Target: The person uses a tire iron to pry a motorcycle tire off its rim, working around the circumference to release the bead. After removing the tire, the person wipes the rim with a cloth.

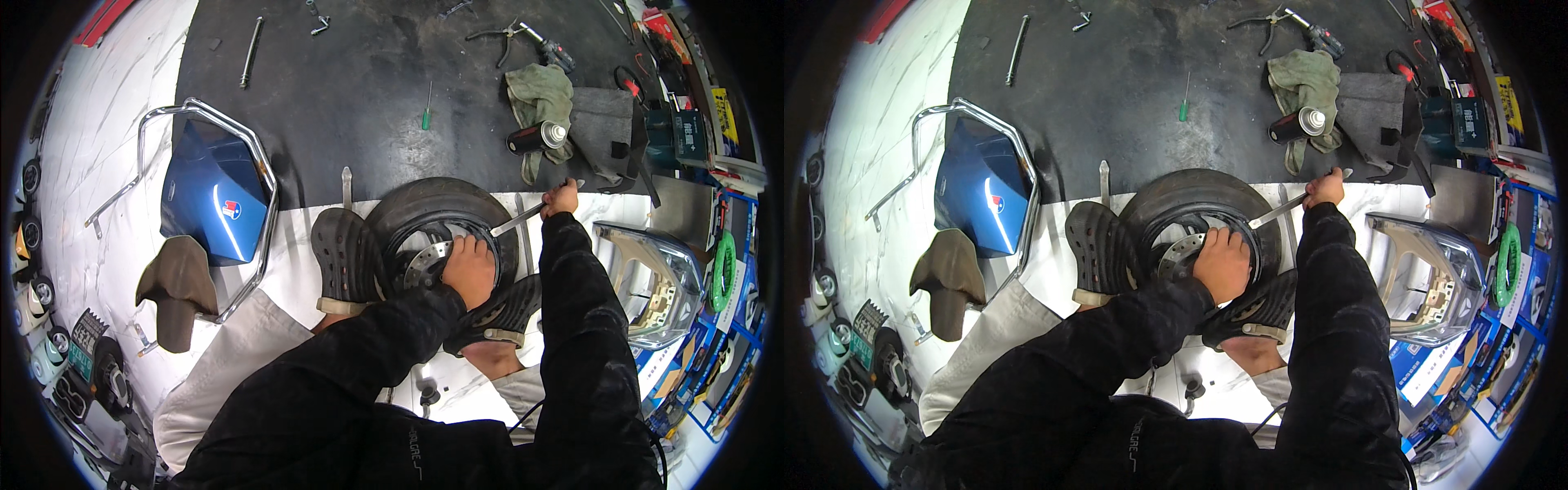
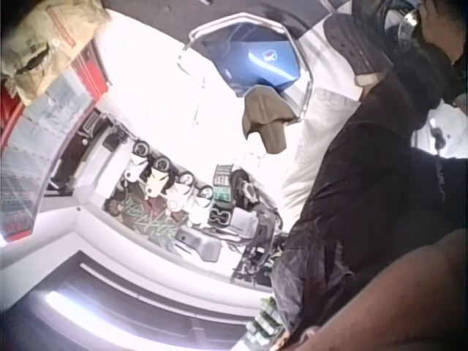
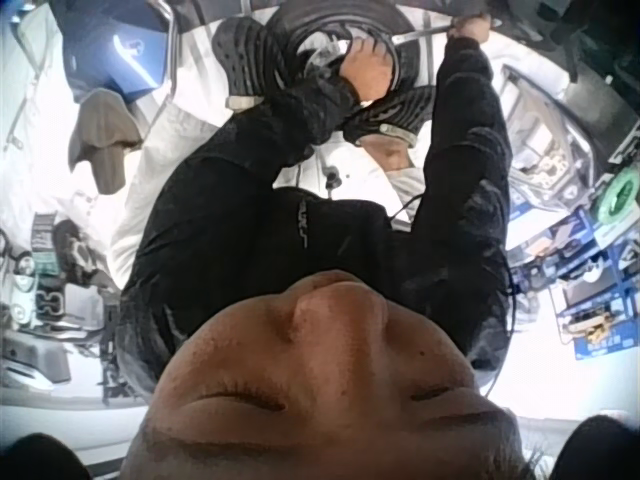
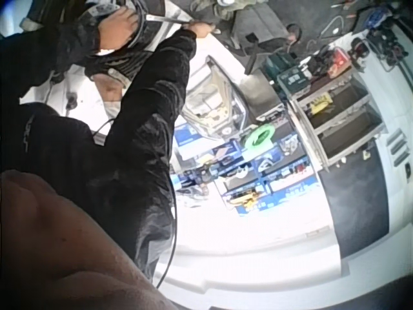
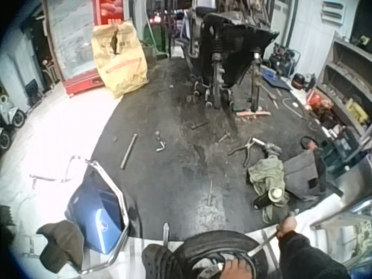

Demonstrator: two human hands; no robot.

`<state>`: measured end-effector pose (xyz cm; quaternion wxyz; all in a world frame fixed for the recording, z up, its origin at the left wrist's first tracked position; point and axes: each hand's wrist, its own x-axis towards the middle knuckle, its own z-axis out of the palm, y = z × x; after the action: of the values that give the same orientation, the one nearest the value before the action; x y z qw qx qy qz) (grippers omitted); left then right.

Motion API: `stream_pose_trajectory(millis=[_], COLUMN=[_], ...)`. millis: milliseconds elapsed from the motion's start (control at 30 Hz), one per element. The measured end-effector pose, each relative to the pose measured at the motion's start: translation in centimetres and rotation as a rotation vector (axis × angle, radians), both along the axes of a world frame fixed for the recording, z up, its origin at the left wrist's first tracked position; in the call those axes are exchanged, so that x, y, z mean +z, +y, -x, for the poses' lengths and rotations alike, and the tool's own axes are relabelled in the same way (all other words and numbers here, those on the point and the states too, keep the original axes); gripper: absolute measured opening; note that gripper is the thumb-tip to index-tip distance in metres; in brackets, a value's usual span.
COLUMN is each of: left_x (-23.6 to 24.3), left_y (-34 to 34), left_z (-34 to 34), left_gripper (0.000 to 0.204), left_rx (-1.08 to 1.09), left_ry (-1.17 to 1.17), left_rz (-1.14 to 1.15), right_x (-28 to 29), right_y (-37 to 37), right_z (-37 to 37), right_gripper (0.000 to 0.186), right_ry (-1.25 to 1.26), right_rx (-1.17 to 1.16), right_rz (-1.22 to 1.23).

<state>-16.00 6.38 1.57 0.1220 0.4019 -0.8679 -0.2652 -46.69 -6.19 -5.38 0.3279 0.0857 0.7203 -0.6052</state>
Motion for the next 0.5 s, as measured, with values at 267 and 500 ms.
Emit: stream_pose_trajectory(millis=[267, 500], left_x=[0.0, 0.4], left_y=[0.3, 0.1], left_z=[0.2, 0.1], left_gripper=[0.039, 0.04], left_rx=[0.021, -0.024], left_ry=[-0.011, -0.069], left_rz=[-0.006, -0.051], right_x=[-1.9, -2.3], right_y=[-0.3, -0.6], right_z=[0.4, 0.1], right_gripper=[0.047, 0.046], right_ry=[-0.007, -0.025], right_rx=[0.025, 0.032], right_rz=[-0.044, -0.05])
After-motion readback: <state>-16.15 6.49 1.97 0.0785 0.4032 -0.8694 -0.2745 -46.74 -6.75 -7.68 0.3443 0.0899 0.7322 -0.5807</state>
